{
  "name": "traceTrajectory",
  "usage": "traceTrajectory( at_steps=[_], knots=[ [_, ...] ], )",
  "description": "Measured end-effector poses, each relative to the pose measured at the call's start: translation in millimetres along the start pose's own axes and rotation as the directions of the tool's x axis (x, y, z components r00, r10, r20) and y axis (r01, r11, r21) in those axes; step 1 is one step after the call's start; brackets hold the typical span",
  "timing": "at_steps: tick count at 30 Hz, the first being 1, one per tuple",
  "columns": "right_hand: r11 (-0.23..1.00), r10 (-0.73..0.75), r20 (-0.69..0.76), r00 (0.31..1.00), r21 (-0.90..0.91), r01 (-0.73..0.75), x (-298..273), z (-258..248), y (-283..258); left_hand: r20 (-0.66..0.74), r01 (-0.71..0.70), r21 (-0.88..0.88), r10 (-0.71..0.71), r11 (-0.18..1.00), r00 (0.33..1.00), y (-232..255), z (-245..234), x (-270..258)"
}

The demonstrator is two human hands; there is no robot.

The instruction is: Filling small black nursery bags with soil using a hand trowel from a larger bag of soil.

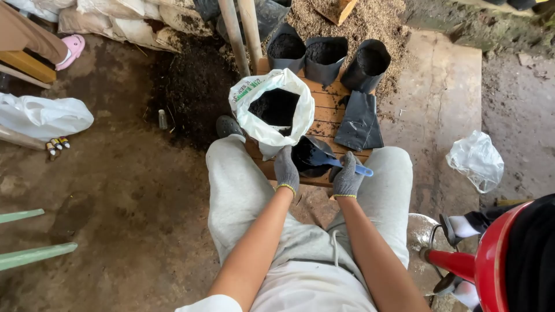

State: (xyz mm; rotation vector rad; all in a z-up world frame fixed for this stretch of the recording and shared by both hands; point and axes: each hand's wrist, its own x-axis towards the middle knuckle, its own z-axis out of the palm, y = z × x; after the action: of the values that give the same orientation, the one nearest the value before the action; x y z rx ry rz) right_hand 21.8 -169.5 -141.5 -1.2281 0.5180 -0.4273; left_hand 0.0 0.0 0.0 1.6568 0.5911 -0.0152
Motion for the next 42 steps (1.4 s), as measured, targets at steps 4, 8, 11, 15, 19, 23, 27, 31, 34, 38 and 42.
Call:
traceTrajectory(
  at_steps=[4,8,11,15,19,23,27,31,34,38,42],
  knots=[
    [0.999,0.011,0.064,0.998,-0.052,-0.008,2,-4,-6,-0.005,0.105,-0.322,-0.112,0.941,0.994,-31,21,14],
    [0.996,-0.036,0.099,0.994,-0.078,0.044,-15,0,-35,-0.034,0.096,-0.449,-0.125,0.888,0.992,-29,31,12],
    [1.000,-0.009,0.097,0.995,-0.027,0.012,-30,14,-51,-0.041,0.089,-0.525,-0.130,0.846,0.991,-14,31,-1],
    [0.992,0.021,0.053,0.998,0.123,-0.027,29,-8,6,-0.064,0.054,-0.610,-0.117,0.791,0.991,-25,40,4],
    [0.996,0.065,0.104,0.993,0.058,-0.071,18,-5,12,-0.100,0.031,-0.543,-0.102,0.839,0.990,-23,42,5],
    [0.999,0.050,0.082,0.995,0.000,-0.050,4,-3,-5,-0.107,0.007,-0.518,-0.072,0.856,0.992,-27,44,11],
    [0.996,0.070,0.126,0.990,0.049,-0.076,21,-19,22,-0.047,0.054,-0.534,-0.094,0.844,0.994,-40,44,20],
    [0.991,0.112,0.079,0.991,0.058,-0.117,-15,-8,-25,-0.044,0.058,-0.552,-0.098,0.832,0.994,-54,43,29],
    [0.991,0.130,0.064,0.989,0.014,-0.131,-37,-3,-51,-0.009,0.074,-0.504,-0.090,0.860,0.996,-58,41,20],
    [0.993,0.070,0.077,0.995,0.089,-0.077,-35,25,-76,-0.040,0.073,-0.608,-0.122,0.790,0.992,-46,46,30],
    [0.981,-0.082,0.146,0.986,-0.161,0.105,17,-2,-5,-0.064,0.090,-0.562,-0.152,0.822,0.986,-72,51,37]
  ],
)
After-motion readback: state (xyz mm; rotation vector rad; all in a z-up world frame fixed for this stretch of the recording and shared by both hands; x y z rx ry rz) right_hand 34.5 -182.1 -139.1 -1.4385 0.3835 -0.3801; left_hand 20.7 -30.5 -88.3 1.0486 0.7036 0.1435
